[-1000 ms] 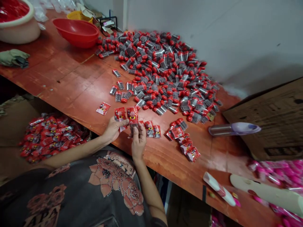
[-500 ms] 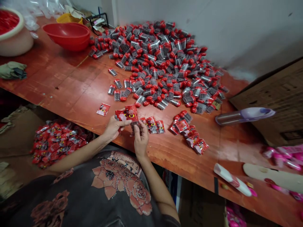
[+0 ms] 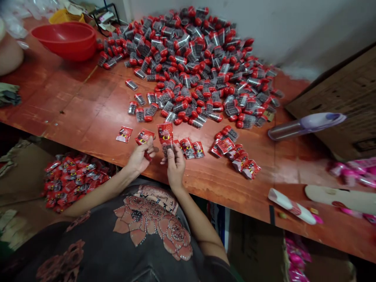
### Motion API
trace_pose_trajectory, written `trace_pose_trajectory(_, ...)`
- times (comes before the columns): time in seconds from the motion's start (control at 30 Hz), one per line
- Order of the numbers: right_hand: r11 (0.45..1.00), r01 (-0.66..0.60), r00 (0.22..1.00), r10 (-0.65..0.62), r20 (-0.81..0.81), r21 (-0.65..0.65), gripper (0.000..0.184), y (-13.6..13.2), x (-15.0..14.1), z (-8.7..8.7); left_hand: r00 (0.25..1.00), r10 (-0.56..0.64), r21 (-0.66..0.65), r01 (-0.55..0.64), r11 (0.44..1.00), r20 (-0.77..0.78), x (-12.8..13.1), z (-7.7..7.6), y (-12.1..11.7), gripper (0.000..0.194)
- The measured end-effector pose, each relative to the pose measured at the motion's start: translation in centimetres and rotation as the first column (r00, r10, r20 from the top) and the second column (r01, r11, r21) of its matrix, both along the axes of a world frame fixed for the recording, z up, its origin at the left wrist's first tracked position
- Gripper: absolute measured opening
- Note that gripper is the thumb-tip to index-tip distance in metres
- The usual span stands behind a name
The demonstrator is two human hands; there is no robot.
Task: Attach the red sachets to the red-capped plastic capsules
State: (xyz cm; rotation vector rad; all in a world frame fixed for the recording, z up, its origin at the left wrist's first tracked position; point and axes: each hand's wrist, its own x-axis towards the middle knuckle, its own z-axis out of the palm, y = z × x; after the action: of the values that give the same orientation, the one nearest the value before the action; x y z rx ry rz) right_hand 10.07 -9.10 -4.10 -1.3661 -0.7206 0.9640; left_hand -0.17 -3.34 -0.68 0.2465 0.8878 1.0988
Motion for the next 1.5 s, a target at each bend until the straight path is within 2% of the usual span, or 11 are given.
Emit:
trace_pose_trajectory(0.13,0.998,-0.059,0.998,0.058,-0.031,-0.014,0.041,0.2,0.2,-0.5,0.998,-0.029,-0.057,0.032,0.998,0.047,-0.3,0.1,0.5,0.028)
trace_pose_trajectory(0.27,0.993,-0.112,0.994,0.112,-0.011,-0.027,0.042,0.1,0.1,-0.5,0.998,-0.005,0.042,0.007,0.999,-0.06,-0.1,-0.3,0.4,0.039)
trace_pose_trajectory(0.4,0.991,-0.125,0.992,0.125,0.014,-0.041,0.041,0.1,0.0,-0.4,0.975,-0.021,0.166,0.059,0.984,-0.22,0.0,-0.8,0.2,0.041)
trace_pose_trajectory(0.5,0.991,-0.131,0.989,0.132,0.062,-0.015,0.039,0.0,0.0,-0.6,0.949,-0.007,0.186,0.069,0.98,-0.315,0.1,-1.0,-0.2,0.038)
trace_pose_trajectory(0.63,0.992,-0.121,0.985,0.115,0.127,0.04,0.041,-0.1,0.0,-0.9,0.943,-0.015,0.172,0.077,0.982,-0.332,0.3,-0.8,-0.9,0.036)
trace_pose_trajectory(0.93,0.977,-0.214,0.969,0.215,-0.117,0.029,0.045,0.3,0.6,-0.3,0.937,-0.203,0.128,0.247,0.96,-0.284,-0.3,-1.0,-1.0,0.032)
trace_pose_trajectory(1.03,0.93,-0.367,0.919,0.366,-0.143,0.024,0.05,0.4,1.4,-0.1,0.949,-0.131,0.152,0.18,0.972,-0.285,-0.8,-1.1,-0.5,0.032)
trace_pose_trajectory(1.1,0.911,-0.412,0.9,0.409,-0.154,0.016,0.052,0.3,1.7,0.0,0.95,-0.08,0.168,0.135,0.976,-0.302,-1.1,-1.1,-0.2,0.033)
trace_pose_trajectory(1.37,0.956,-0.277,0.958,0.268,-0.097,-0.094,0.028,0.4,2.3,-0.5,0.939,-0.14,0.116,0.184,0.976,-0.314,-0.6,-1.5,-1.2,0.036)
trace_pose_trajectory(1.43,0.969,-0.213,0.976,0.216,0.011,-0.126,0.028,0.2,3.5,-0.8,0.944,-0.132,0.097,0.168,0.981,-0.301,-0.6,-1.6,-1.1,0.039)
trace_pose_trajectory(1.5,0.986,-0.09,0.971,0.118,0.208,-0.139,0.03,0.0,5.3,-1.0,0.952,-0.127,0.072,0.152,0.986,-0.277,-0.8,-1.6,-0.8,0.041)
